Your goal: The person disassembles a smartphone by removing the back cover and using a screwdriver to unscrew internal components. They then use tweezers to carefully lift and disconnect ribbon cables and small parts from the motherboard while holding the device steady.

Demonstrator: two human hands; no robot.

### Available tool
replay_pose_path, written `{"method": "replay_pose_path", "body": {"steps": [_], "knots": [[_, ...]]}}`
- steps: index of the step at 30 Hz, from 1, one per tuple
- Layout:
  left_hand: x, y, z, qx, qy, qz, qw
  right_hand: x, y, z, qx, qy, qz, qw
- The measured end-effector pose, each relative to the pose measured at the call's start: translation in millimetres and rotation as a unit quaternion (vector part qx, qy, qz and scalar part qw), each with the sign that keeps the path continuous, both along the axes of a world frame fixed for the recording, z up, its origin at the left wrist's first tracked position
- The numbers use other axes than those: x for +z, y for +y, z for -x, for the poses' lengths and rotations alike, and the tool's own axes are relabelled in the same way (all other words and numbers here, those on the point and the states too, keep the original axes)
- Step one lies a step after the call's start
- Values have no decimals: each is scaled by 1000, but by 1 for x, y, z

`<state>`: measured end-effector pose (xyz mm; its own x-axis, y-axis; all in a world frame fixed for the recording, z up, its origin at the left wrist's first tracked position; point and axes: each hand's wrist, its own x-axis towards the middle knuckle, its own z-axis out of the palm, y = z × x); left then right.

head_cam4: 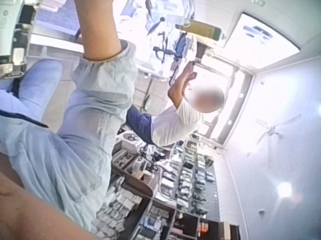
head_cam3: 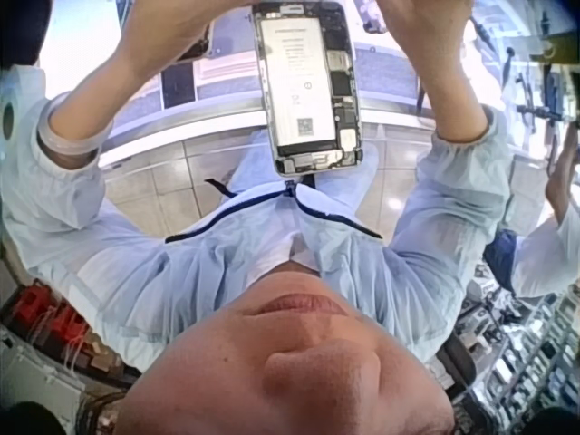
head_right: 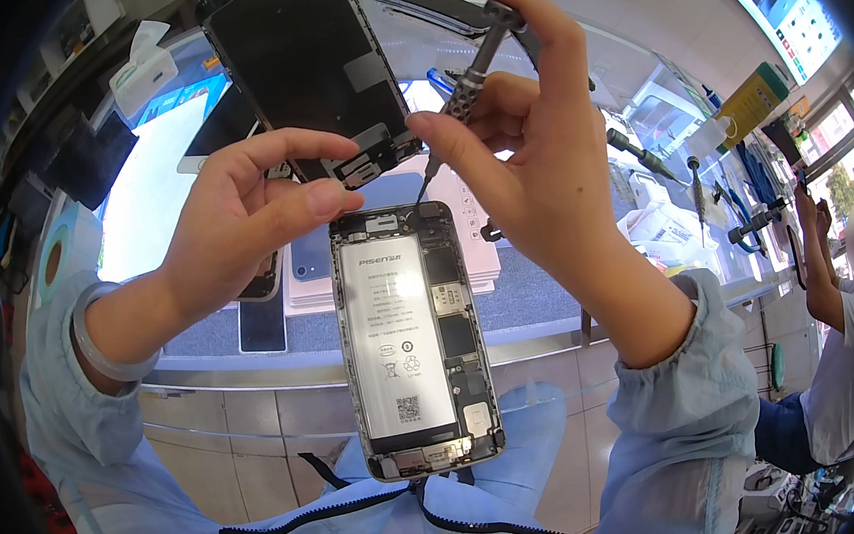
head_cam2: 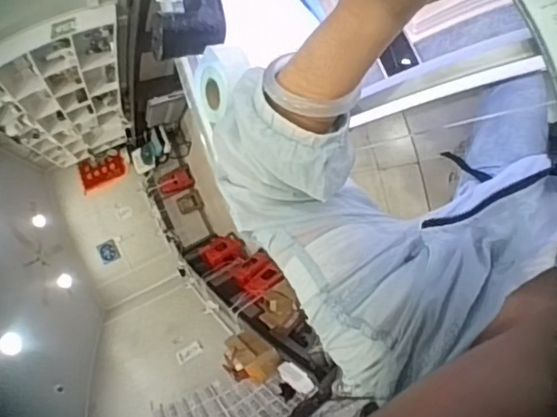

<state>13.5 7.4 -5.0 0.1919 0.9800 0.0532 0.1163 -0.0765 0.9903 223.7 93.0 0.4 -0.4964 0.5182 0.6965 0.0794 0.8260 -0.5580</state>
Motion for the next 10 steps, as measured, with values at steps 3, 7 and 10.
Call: {"method": "replay_pose_path", "body": {"steps": [3, 7, 10], "knots": [[-2, 0, 0, 2, -5, -3, 1000, -3, 4, -2, 3, 20, 33, 999], [-1, 0, 0, -1, -9, -1, 1000, -3, 4, -3, -1, 13, 16, 1000], [0, -1, 1, 2, -1, 0, 1000, -3, 4, -3, 6, 10, 10, 1000]]}}
